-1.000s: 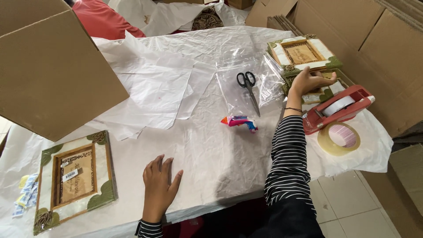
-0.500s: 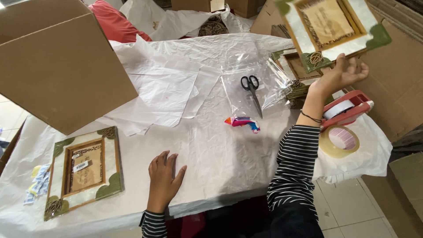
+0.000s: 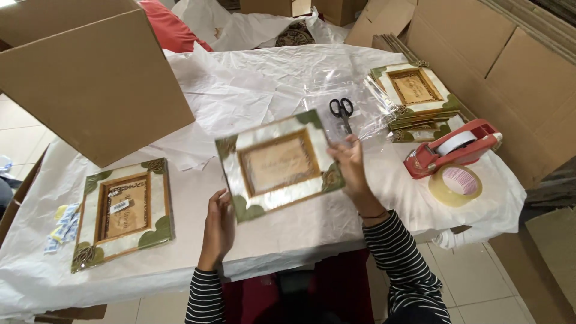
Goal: Applying glue to the back of picture frames at a workstation
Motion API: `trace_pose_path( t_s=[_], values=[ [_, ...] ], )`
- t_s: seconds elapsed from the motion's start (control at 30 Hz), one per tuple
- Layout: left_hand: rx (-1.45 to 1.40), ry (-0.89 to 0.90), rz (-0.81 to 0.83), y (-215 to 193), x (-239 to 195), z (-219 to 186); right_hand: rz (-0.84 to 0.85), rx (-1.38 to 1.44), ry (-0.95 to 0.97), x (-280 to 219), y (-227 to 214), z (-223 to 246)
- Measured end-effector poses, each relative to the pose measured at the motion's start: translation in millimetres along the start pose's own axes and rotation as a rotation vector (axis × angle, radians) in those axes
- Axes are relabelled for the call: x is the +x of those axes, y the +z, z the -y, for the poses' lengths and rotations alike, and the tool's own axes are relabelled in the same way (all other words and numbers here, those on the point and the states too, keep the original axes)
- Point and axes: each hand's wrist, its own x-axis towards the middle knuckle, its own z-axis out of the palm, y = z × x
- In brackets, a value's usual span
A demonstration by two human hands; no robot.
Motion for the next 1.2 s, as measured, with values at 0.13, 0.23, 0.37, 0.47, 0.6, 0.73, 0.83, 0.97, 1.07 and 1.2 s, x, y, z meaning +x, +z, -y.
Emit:
trace_pose_path(
  t_s=[0.13,0.23,0.37,0.47,0.6,0.73,0.83,0.97,1.07,1.2],
  values=[
    [-0.114,-0.005,-0.08,-3,-9,-19,0.134,-0.069,0.025,26,-43,-75],
    [-0.044,-0.079,-0.216,2,-9,-32,0.283,-0.134,0.029,34,-49,-90],
    [0.117,-0.041,-0.163,-15,-1,-7,0.438,-1.265,-0.035,29,-48,-61],
    [0.123,-0.053,-0.152,-17,0,1,0.394,-1.564,-0.181,33,-61,-59],
    [0.127,-0.062,-0.155,-26,5,20,0.353,-1.82,-0.347,50,-80,-68],
    [0.179,-0.065,-0.168,-23,3,12,0.411,-1.862,-0.346,46,-80,-76],
    [0.207,-0.071,-0.17,-20,1,3,0.337,-1.805,-0.298,49,-78,-77],
    [0.282,-0.043,-0.147,-19,0,0,0.373,-1.91,-0.43,52,-66,-65],
    [0.357,-0.036,-0.117,-16,-3,-12,0.429,-1.996,-0.429,56,-64,-68],
    [0.441,-0.052,-0.06,-10,-7,-30,0.463,-2.039,-0.422,68,-67,-77]
  ],
)
